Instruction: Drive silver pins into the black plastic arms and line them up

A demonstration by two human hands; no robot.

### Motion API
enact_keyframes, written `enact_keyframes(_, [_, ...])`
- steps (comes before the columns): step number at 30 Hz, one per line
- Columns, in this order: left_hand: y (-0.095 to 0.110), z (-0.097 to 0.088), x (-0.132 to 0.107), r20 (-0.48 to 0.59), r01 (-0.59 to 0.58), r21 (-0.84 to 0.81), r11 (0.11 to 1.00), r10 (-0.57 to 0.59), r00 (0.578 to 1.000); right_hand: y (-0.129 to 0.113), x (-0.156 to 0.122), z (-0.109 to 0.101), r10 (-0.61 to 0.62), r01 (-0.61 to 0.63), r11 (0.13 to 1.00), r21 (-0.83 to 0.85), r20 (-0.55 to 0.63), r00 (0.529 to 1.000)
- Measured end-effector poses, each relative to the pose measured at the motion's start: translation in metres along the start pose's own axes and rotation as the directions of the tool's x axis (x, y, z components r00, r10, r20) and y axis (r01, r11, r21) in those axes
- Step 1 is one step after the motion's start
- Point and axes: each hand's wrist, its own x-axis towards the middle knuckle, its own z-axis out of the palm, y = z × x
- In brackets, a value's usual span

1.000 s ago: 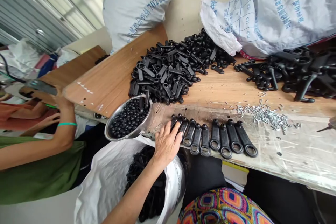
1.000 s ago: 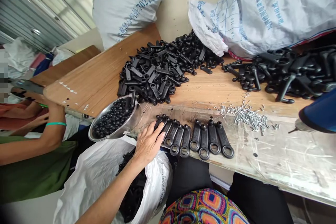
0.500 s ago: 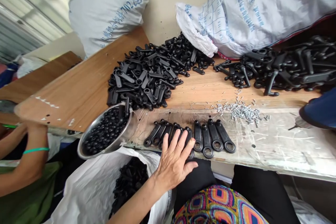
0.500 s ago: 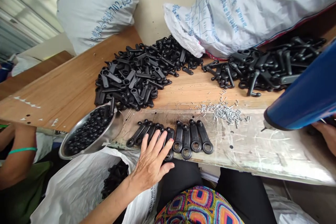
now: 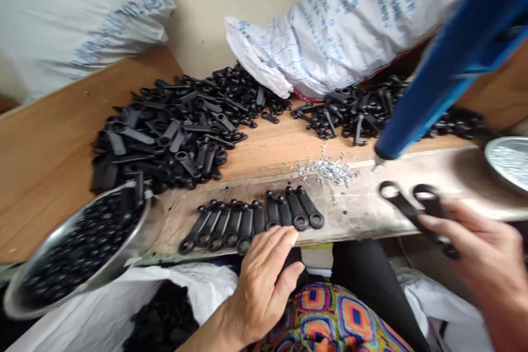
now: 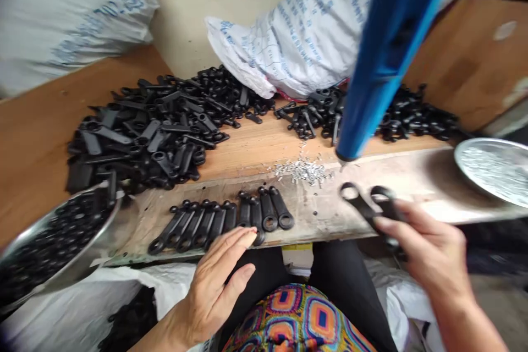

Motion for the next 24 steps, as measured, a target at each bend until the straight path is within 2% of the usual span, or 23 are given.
enact_keyframes(1, [0.011, 0.006, 0.008, 0.025, 0.063, -0.16, 0.985, -0.06, 0.998, 0.001, -0.008, 0.007, 0.047, -0.055, 0.996, 0.069, 0.111, 0.993])
enact_keyframes(2, [0.021, 0.012, 0.017, 0.068, 0.151, -0.317, 0.936, -0.136, 0.988, 0.002, -0.016, 0.015, 0.068, -0.104, 0.987, 0.121, 0.271, 0.96])
enact_keyframes(4, [0.04, 0.025, 0.035, 0.193, 0.333, -0.579, 0.744, -0.271, 0.943, 0.0, -0.03, 0.028, 0.05, -0.171, 0.963, 0.206, 0.487, 0.872])
enact_keyframes(5, [0.048, 0.03, 0.043, 0.245, 0.39, -0.672, 0.629, -0.308, 0.919, -0.001, -0.035, 0.033, 0.033, -0.195, 0.952, 0.234, 0.556, 0.83])
enact_keyframes(6, [0.054, 0.034, 0.049, 0.277, 0.422, -0.736, 0.529, -0.334, 0.901, -0.002, -0.039, 0.037, 0.019, -0.214, 0.942, 0.258, 0.597, 0.802])
enact_keyframes(8, [0.06, 0.038, 0.061, 0.295, 0.446, -0.795, 0.411, -0.381, 0.876, -0.005, -0.042, 0.04, 0.005, -0.243, 0.931, 0.274, 0.655, 0.755])
enact_keyframes(10, [0.059, 0.038, 0.07, 0.302, 0.462, -0.806, 0.371, -0.414, 0.859, -0.007, -0.039, 0.039, 0.0, -0.23, 0.944, 0.238, 0.694, 0.72])
enact_keyframes(13, [0.05, 0.036, 0.083, 0.309, 0.459, -0.827, 0.325, -0.419, 0.854, -0.012, -0.02, 0.029, -0.052, -0.029, 0.994, 0.103, 0.699, 0.714])
enact_keyframes(16, [0.04, 0.033, 0.095, 0.274, 0.443, -0.835, 0.326, -0.451, 0.849, -0.02, 0.011, 0.013, -0.088, 0.235, 0.965, -0.114, 0.705, 0.704])
enact_keyframes(18, [0.038, 0.031, 0.101, 0.262, 0.454, -0.811, 0.37, -0.463, 0.846, -0.026, 0.029, 0.005, -0.061, 0.392, 0.881, -0.264, 0.758, 0.649])
enact_keyframes(19, [0.037, 0.032, 0.102, 0.257, 0.463, -0.787, 0.409, -0.465, 0.847, -0.029, 0.036, 0.003, -0.041, 0.486, 0.81, -0.328, 0.796, 0.605])
enact_keyframes(21, [0.037, 0.034, 0.102, 0.226, 0.467, -0.716, 0.519, -0.46, 0.859, -0.036, 0.044, 0.006, 0.007, 0.683, 0.611, -0.401, 0.865, 0.501])
enact_keyframes(23, [0.038, 0.041, 0.098, 0.126, 0.407, -0.597, 0.692, -0.419, 0.899, -0.041, 0.043, 0.019, 0.062, 0.833, 0.364, -0.418, 0.903, 0.426])
enact_keyframes(24, [0.038, 0.045, 0.095, 0.037, 0.325, -0.502, 0.802, -0.355, 0.934, -0.042, 0.041, 0.027, 0.075, 0.876, 0.244, -0.417, 0.908, 0.411])
